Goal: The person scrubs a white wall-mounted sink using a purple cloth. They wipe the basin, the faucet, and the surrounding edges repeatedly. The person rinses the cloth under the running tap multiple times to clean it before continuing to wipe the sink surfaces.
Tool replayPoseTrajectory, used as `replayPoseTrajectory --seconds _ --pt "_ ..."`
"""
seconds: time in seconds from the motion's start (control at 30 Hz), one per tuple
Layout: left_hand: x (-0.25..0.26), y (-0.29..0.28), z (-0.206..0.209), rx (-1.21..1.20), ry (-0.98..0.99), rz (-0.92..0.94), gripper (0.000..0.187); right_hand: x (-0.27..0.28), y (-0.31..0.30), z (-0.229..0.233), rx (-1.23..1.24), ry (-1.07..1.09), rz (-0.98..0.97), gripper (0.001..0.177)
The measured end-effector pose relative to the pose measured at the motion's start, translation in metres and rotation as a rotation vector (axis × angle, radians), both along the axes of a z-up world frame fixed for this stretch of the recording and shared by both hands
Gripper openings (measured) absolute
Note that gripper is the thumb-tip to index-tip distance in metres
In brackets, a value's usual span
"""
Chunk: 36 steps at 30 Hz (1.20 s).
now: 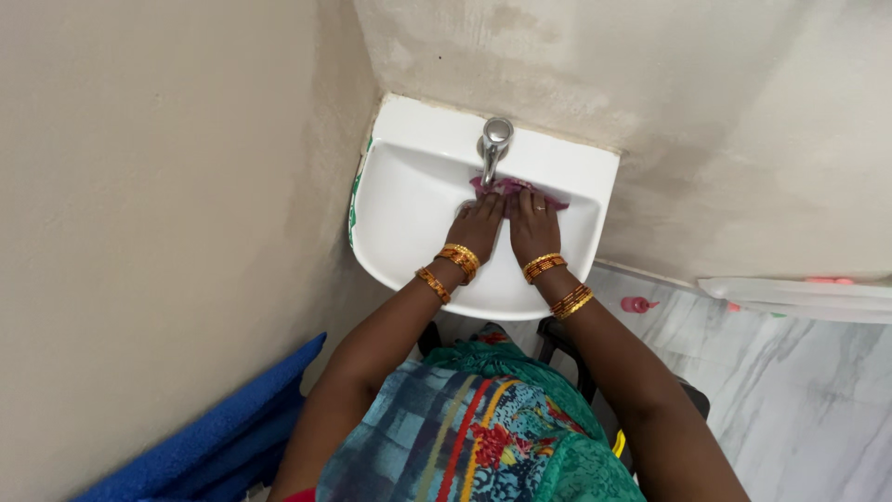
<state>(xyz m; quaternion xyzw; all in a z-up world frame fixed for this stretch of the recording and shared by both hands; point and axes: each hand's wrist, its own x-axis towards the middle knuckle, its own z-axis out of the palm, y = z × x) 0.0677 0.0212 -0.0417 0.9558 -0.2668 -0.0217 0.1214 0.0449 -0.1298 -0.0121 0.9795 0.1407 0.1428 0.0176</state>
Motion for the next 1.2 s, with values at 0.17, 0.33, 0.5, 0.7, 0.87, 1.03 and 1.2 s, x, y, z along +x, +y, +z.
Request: replayPoseTrajectory --seconds 0.17,0.33,0.5,0.7,0.87,1.03,1.2 --pt "0.006 -0.014 -0.024 0.057 0.083 0.012 0.068 0.0 0.003 -0.034 -0.066 0.016 -0.045 0.053" --pt "0.001 -0.013 -0.028 0.171 0.106 0.043 0.07 0.004 0.012 -0.031 0.002 0.077 -0.102 0.05" --pt "0.007 -0.022 -0.024 0.325 0.211 0.029 0.077 0.02 0.024 -0.037 0.013 0.151 -0.15 0.05" --pt "0.011 -0.025 -0.027 0.357 0.406 0.014 0.08 0.028 0.02 -0.051 -0.076 0.33 -0.127 0.041" --pt "0.011 -0.023 -0.025 0.379 0.378 -0.008 0.08 0.032 0.02 -0.052 -0.115 0.478 -0.132 0.041" --pt "0.005 -0.02 -0.01 0.35 0.423 -0.019 0.084 0.029 0.019 -0.047 -0.07 0.477 -0.135 0.038" --pt "-0.004 -0.019 -0.008 0.304 0.516 -0.02 0.087 0.024 0.018 -0.038 -0.094 0.519 -0.143 0.042"
